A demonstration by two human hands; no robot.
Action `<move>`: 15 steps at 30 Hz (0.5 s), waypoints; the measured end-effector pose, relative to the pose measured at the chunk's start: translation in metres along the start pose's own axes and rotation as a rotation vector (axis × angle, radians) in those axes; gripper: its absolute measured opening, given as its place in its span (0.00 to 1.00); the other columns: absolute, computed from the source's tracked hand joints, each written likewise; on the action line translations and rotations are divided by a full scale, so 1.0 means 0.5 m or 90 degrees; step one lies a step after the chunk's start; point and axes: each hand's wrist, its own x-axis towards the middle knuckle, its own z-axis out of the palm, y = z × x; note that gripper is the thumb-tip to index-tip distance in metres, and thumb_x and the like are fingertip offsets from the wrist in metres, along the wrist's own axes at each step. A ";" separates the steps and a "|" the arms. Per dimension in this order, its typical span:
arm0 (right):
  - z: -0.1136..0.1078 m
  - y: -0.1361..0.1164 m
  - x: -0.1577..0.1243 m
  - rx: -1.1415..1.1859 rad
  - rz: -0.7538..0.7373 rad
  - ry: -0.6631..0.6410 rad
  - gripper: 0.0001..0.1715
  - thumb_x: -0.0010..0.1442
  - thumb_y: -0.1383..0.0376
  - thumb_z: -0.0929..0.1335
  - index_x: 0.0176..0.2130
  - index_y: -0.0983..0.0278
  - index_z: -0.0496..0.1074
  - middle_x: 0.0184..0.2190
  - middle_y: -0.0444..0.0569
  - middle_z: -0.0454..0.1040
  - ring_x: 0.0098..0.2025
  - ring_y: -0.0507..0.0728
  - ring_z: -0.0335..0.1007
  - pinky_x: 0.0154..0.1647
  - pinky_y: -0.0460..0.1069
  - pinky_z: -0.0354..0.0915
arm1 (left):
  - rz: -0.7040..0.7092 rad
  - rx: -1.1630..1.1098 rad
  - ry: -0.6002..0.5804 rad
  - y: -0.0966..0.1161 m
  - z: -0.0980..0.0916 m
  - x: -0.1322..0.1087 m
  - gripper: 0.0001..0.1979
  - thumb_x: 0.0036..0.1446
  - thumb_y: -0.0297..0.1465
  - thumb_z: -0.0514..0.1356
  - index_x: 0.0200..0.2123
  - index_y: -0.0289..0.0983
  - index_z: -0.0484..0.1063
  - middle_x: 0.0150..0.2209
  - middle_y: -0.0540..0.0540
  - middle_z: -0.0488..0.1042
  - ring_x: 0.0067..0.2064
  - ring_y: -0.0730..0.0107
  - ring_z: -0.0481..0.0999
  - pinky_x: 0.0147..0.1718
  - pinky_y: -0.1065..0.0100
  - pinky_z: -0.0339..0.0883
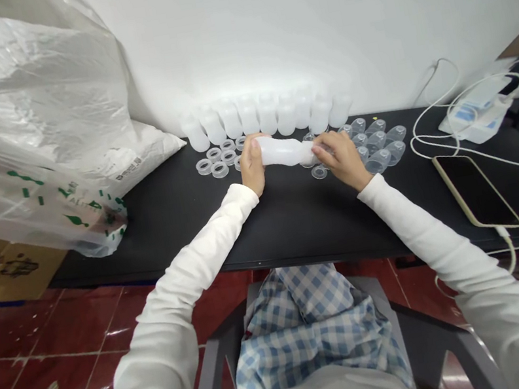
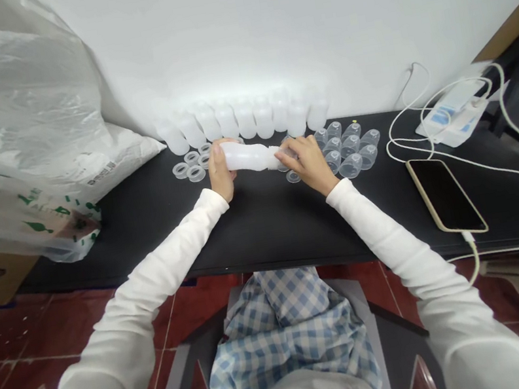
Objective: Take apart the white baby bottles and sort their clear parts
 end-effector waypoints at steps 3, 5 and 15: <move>0.007 0.004 -0.003 0.014 -0.025 0.046 0.39 0.72 0.35 0.52 0.40 0.58 0.74 0.33 0.52 0.74 0.40 0.64 0.70 0.45 0.60 0.67 | 0.000 -0.065 -0.016 0.010 0.005 -0.001 0.40 0.56 0.72 0.52 0.38 0.40 0.73 0.32 0.45 0.71 0.27 0.73 0.67 0.22 0.69 0.56; 0.007 0.005 -0.006 0.014 -0.049 0.064 0.39 0.72 0.36 0.53 0.42 0.58 0.76 0.33 0.53 0.74 0.40 0.65 0.71 0.45 0.62 0.69 | -0.017 -0.076 -0.014 0.019 0.009 -0.003 0.39 0.57 0.71 0.52 0.38 0.39 0.73 0.30 0.46 0.69 0.26 0.74 0.65 0.21 0.70 0.53; -0.017 0.028 -0.020 -0.087 -0.161 0.096 0.45 0.70 0.32 0.51 0.44 0.59 0.78 0.31 0.55 0.76 0.41 0.66 0.74 0.45 0.64 0.71 | -0.378 -0.101 -0.075 0.033 0.017 0.007 0.33 0.67 0.62 0.48 0.24 0.41 0.56 0.15 0.57 0.47 0.15 0.83 0.42 0.16 0.73 0.33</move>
